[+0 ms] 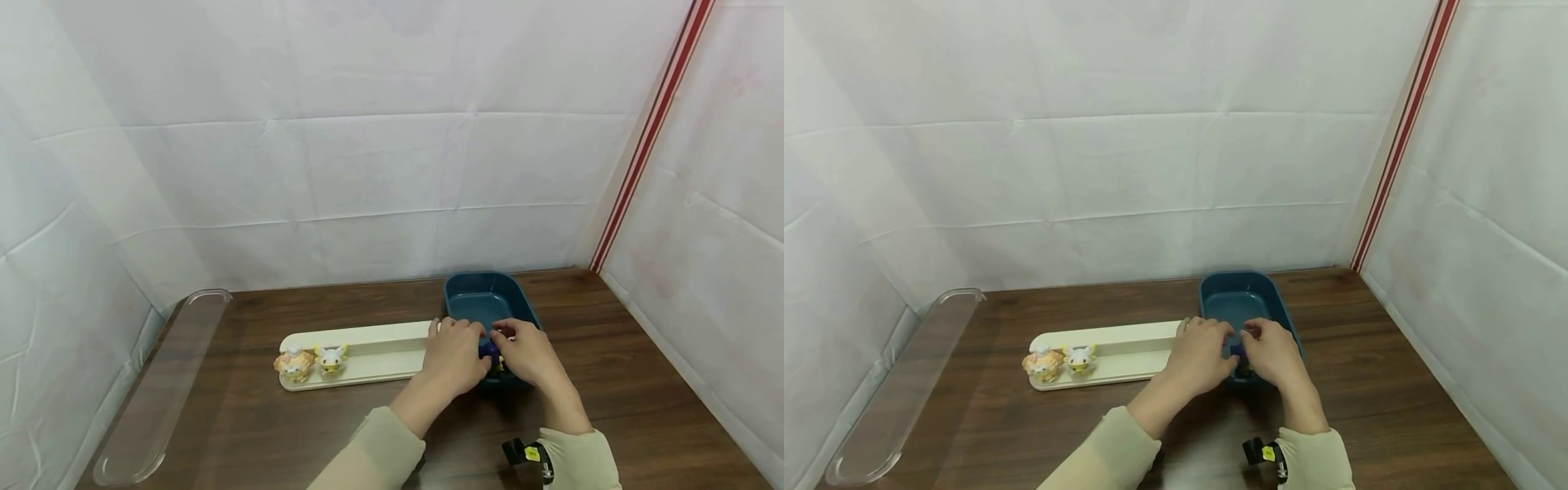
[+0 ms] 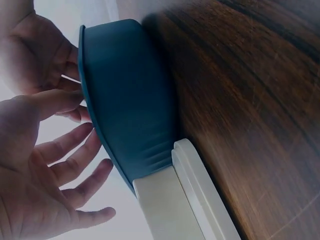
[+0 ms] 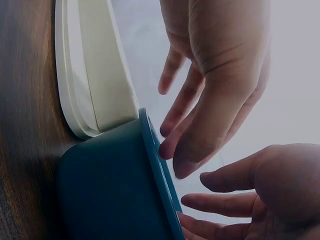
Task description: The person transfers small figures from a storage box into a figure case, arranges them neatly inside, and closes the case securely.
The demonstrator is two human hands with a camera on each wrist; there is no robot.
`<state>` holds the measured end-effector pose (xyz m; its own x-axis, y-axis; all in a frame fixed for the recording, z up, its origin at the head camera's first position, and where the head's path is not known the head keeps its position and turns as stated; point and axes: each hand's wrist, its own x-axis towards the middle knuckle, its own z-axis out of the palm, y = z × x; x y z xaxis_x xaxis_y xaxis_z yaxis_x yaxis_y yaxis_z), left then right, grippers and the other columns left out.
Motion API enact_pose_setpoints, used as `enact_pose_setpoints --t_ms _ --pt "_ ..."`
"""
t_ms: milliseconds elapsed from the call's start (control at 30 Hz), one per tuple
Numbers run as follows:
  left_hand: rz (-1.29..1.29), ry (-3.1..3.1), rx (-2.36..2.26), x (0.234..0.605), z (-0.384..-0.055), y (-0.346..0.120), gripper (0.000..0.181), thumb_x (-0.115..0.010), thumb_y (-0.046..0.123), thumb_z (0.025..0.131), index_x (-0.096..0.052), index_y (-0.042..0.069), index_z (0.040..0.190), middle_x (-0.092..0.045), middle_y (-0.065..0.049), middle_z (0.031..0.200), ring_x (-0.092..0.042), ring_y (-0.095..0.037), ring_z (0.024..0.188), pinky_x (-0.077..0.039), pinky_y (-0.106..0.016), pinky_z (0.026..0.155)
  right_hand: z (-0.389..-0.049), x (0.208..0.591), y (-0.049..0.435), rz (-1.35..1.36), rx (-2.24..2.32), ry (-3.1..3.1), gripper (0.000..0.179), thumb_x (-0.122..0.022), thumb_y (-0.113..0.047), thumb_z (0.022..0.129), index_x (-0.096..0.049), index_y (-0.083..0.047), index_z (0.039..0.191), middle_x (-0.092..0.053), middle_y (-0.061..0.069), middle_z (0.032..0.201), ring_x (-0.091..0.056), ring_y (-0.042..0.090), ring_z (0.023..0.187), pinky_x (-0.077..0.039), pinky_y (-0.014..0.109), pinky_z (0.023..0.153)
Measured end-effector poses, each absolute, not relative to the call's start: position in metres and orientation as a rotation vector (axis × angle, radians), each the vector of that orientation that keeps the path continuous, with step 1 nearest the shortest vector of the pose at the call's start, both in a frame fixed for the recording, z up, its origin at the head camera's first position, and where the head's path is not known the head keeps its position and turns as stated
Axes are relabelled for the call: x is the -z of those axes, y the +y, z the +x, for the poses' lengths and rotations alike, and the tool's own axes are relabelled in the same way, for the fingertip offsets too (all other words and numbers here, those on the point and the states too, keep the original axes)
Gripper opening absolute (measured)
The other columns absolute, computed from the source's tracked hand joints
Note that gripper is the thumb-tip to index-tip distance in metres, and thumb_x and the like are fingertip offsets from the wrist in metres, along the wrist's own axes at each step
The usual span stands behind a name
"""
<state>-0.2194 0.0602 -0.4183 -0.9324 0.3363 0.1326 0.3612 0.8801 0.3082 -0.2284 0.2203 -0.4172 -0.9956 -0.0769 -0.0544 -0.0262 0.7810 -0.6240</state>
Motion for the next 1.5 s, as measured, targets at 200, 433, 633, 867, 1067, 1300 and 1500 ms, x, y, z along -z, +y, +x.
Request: enact_pose_setpoints --t_ms 200,433,633,867,1067,1300,1500 --pt "-0.633 -2.989 0.431 0.42 -0.224 0.066 0.044 -0.074 0.045 0.094 -0.069 0.022 0.132 -0.072 0.001 0.128 -0.063 -0.025 0.126 -0.033 -0.058 0.123 -0.229 0.42 0.222 -0.062 0.968 2.879 0.042 -0.051 -0.025 0.108 -0.061 0.0 0.14 -0.068 0.019 0.13 -0.065 0.037 0.118 -0.055 0.055 0.093" --pt "-0.663 -3.03 0.348 0.425 -0.231 0.072 0.047 -0.075 0.048 0.093 -0.068 0.024 0.133 -0.072 0.003 0.125 -0.063 -0.023 0.125 -0.029 -0.058 0.125 -0.23 0.423 0.224 -0.065 0.92 2.891 0.04 -0.049 -0.023 0.108 -0.064 0.001 0.136 -0.07 0.019 0.127 -0.066 0.037 0.115 -0.054 0.055 0.093" --pt "-0.65 -3.092 0.28 0.431 -0.235 0.078 0.05 -0.072 0.053 0.093 -0.068 0.026 0.134 -0.072 0.004 0.129 -0.061 -0.023 0.129 -0.022 -0.058 0.127 -0.231 0.423 0.221 -0.033 0.87 2.898 0.036 -0.049 -0.022 0.107 -0.069 -0.002 0.129 -0.07 0.019 0.128 -0.066 0.034 0.114 -0.053 0.055 0.093" --pt "-0.644 -3.157 0.186 0.433 -0.239 0.085 0.048 -0.07 0.058 0.093 -0.072 0.027 0.13 -0.073 0.004 0.127 -0.061 -0.024 0.129 -0.016 -0.061 0.128 -0.232 0.423 0.219 -0.022 0.851 2.893 0.037 -0.047 -0.021 0.108 -0.069 -0.002 0.13 -0.068 0.021 0.131 -0.065 0.039 0.118 -0.052 0.058 0.095" --pt "-0.604 -3.202 0.183 0.433 -0.243 0.088 0.05 -0.07 0.06 0.092 -0.07 0.029 0.132 -0.071 0.004 0.131 -0.059 -0.024 0.132 -0.016 -0.062 0.128 -0.233 0.423 0.218 0.0 0.851 2.905 0.037 -0.046 -0.022 0.108 -0.069 -0.003 0.131 -0.068 0.02 0.132 -0.065 0.038 0.118 -0.052 0.057 0.095" --pt "-0.593 -3.228 0.182 0.432 -0.244 0.091 0.05 -0.071 0.056 0.092 -0.068 0.029 0.135 -0.07 0.003 0.132 -0.059 -0.024 0.133 -0.016 -0.061 0.128 -0.234 0.424 0.218 0.015 0.86 2.917 0.037 -0.047 -0.022 0.108 -0.069 -0.003 0.131 -0.069 0.02 0.129 -0.067 0.036 0.112 -0.054 0.054 0.09" --pt "-0.613 -3.216 0.174 0.435 -0.247 0.092 0.05 -0.07 0.058 0.093 -0.069 0.029 0.133 -0.072 0.003 0.13 -0.062 -0.024 0.129 -0.015 -0.06 0.128 -0.235 0.427 0.218 0.019 0.881 2.909 0.037 -0.047 -0.022 0.107 -0.069 -0.004 0.13 -0.071 0.018 0.126 -0.068 0.032 0.108 -0.055 0.05 0.086"
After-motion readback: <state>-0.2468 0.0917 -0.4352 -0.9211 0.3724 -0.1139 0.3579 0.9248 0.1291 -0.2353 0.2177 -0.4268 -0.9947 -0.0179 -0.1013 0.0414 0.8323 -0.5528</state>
